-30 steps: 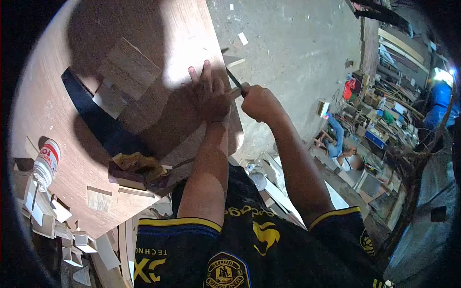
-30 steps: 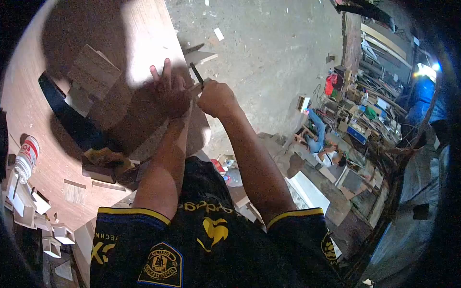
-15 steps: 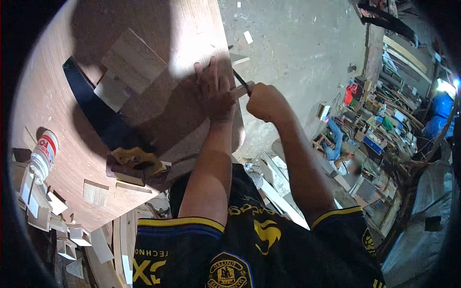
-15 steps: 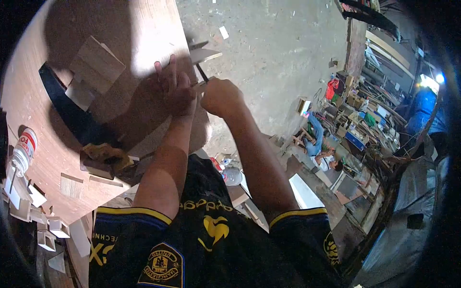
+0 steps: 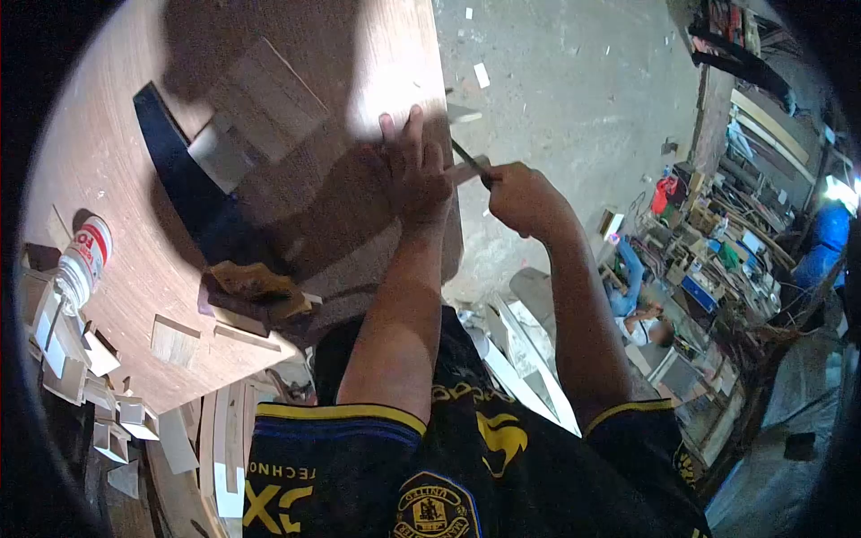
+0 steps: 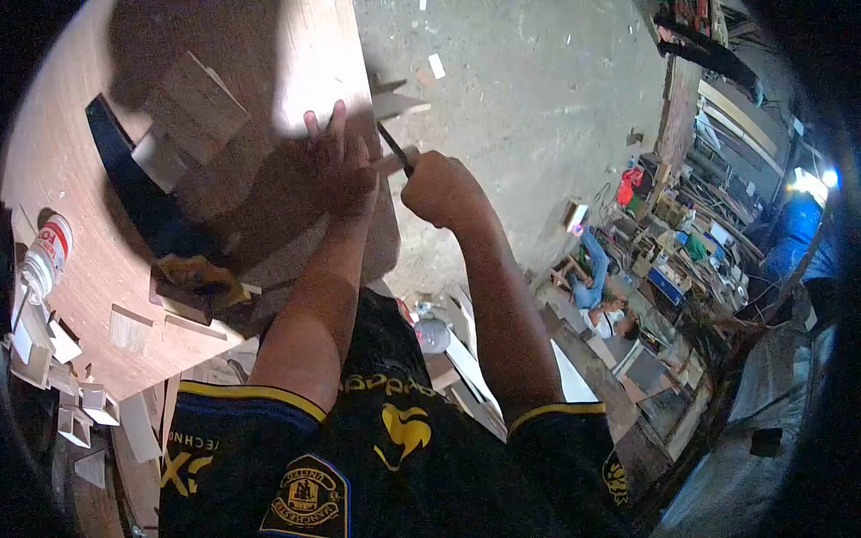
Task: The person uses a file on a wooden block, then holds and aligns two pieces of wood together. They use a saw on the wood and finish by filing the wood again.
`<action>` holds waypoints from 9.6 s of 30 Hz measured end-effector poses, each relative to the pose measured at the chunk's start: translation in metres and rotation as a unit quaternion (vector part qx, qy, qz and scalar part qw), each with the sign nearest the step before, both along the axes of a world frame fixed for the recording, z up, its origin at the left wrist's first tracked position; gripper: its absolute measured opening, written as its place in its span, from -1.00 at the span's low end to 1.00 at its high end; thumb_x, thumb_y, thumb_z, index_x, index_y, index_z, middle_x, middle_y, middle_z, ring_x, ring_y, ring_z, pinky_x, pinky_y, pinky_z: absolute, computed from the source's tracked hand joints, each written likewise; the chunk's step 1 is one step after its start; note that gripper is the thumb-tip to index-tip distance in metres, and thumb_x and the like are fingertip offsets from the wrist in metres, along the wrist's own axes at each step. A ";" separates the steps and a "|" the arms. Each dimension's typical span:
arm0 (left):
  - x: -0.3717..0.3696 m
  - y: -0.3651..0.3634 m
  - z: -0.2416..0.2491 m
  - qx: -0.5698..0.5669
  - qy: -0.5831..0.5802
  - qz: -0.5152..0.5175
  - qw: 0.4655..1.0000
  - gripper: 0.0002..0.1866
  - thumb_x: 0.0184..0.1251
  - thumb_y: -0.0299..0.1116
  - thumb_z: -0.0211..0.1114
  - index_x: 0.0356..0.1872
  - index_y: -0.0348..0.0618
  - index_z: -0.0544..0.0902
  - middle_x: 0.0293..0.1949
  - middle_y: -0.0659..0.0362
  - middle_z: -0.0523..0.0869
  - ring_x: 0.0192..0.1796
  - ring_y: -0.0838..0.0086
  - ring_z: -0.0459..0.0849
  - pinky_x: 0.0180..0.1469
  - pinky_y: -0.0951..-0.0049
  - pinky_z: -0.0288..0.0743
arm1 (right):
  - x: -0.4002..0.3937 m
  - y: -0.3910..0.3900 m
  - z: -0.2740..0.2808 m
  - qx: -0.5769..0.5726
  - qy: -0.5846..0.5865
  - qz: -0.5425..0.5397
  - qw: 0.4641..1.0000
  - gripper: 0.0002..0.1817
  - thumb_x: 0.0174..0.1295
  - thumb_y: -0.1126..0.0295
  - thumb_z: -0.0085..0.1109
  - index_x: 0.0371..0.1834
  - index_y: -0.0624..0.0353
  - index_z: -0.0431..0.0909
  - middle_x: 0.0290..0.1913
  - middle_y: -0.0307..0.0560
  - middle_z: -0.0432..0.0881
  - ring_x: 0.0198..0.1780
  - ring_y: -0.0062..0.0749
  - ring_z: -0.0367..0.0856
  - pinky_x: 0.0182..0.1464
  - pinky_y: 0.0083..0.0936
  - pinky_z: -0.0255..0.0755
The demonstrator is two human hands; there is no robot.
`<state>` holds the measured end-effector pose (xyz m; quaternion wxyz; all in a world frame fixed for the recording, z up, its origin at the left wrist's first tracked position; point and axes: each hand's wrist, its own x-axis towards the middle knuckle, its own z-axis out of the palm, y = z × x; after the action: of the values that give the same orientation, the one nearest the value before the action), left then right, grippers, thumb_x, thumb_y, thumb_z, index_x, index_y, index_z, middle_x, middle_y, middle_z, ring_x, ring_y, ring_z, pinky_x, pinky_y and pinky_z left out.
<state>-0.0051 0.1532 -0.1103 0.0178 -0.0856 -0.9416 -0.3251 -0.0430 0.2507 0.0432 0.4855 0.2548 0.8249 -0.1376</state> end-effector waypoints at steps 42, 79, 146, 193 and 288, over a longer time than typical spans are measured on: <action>0.006 -0.003 -0.007 -0.030 -0.015 -0.012 0.999 -0.79 0.37 -0.28 0.18 -0.20 -0.24 0.55 0.33 0.05 0.44 0.48 -0.11 0.21 0.44 -0.20 0.11 | -0.009 0.010 0.018 -0.066 -0.013 0.069 0.995 -0.70 0.09 0.47 -0.01 -0.17 0.38 0.62 -0.21 0.30 0.69 -0.14 0.08 0.71 -0.02 -0.11 0.56; 0.053 0.011 0.064 0.010 0.112 0.069 0.991 -0.86 0.36 -0.43 0.17 -0.15 -0.24 0.56 0.07 -0.06 0.57 0.17 -0.05 0.48 0.27 0.02 0.29 | 0.126 0.049 -0.091 -0.131 0.526 -0.300 0.785 -0.57 0.00 0.12 0.50 -0.36 0.23 0.52 -0.47 0.01 0.63 -0.42 -0.08 0.67 -0.36 -0.23 0.50; 0.028 -0.051 0.147 -0.319 -0.079 -0.376 0.866 -0.65 0.56 -0.11 -0.12 -0.14 -0.26 0.32 -0.54 -0.18 0.68 -0.43 -0.10 0.70 -0.29 -0.06 0.56 | 0.218 -0.004 0.034 -0.179 0.386 -0.097 0.900 -0.36 0.21 0.45 -0.04 0.44 -0.19 0.33 -0.30 0.19 0.66 -0.24 0.05 0.70 -0.18 -0.13 0.54; 0.031 -0.066 0.129 -0.295 -0.049 -0.353 0.887 -0.65 0.54 -0.09 -0.06 -0.16 -0.23 0.31 -0.57 -0.17 0.67 -0.49 -0.10 0.69 -0.34 -0.08 0.54 | 0.213 -0.005 0.010 -0.209 0.461 -0.098 0.857 -0.35 0.16 0.53 -0.01 0.39 -0.21 0.40 -0.25 0.19 0.66 -0.19 0.07 0.69 -0.14 -0.15 0.54; 0.088 -0.050 0.275 0.601 -0.286 0.112 0.738 -0.42 0.54 0.22 -0.19 0.18 -0.06 0.42 -0.41 0.20 0.57 -0.47 0.50 0.57 -0.43 0.46 0.55 | 0.227 0.051 0.152 -0.359 0.482 -0.159 0.783 -0.47 0.48 0.50 -0.17 0.51 0.01 0.22 -0.37 -0.21 0.49 -0.35 -0.56 0.42 -0.16 -0.58 0.38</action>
<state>0.0827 0.1028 0.1643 -0.1687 0.1462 -0.5139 -0.8283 0.1835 0.3013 0.1947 0.0522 0.0900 0.7906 -0.6035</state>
